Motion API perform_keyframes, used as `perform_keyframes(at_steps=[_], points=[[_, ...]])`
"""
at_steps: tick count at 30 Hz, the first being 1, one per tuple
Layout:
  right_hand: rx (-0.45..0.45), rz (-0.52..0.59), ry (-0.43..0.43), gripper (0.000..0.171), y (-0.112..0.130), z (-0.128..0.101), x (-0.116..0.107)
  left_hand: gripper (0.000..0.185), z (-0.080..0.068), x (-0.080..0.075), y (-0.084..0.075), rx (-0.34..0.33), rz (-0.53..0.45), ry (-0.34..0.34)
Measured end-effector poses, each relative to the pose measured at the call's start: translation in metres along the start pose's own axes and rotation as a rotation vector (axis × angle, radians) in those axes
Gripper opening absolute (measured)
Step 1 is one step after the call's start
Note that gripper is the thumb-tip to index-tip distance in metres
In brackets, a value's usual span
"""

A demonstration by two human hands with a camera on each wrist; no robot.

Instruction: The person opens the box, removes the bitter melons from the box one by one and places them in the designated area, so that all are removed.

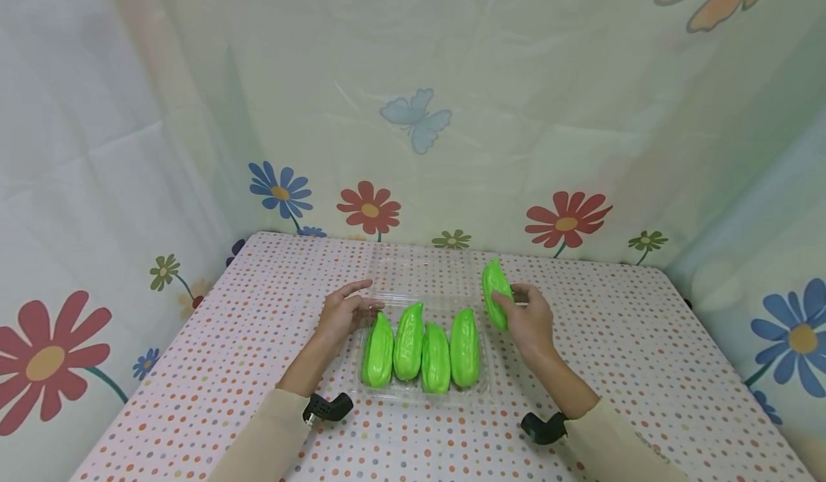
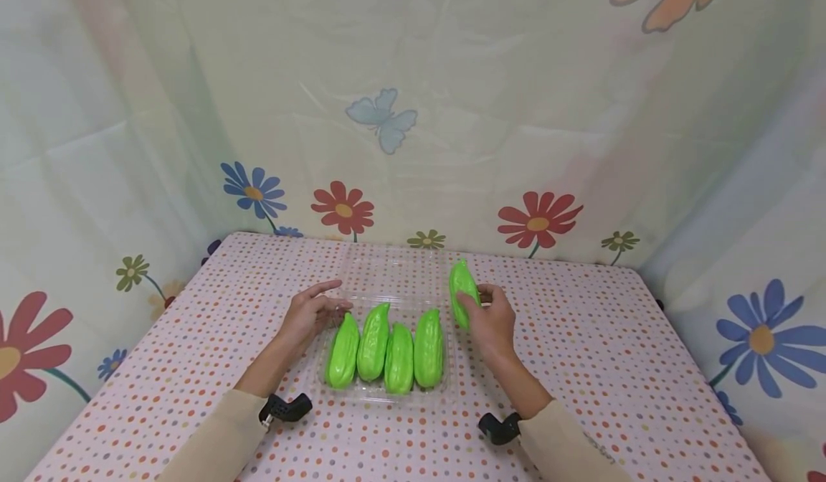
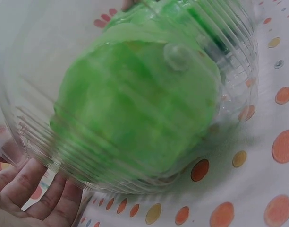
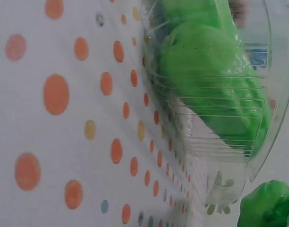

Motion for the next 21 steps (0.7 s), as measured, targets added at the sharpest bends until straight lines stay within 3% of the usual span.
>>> perform_keyframes(at_steps=[10, 21], points=[[0.007, -0.147, 0.053, 0.063, -0.019, -0.001, 0.005, 0.051, -0.003, 0.0, 0.002, -0.007, 0.0, 0.005], [0.007, -0.22, 0.072, 0.065, -0.031, 0.001, 0.003, 0.051, -0.004, 0.001, -0.001, -0.004, 0.006, -0.003]])
Point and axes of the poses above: each hand's wrist, its own z-axis towards the middle knuckle, its own x-axis out of the palm, y = z × x, the point moved 3 cm from there along z, towards the middle knuckle, and after that the axes turned 12 degrees about -y, right-handed, at the moved point
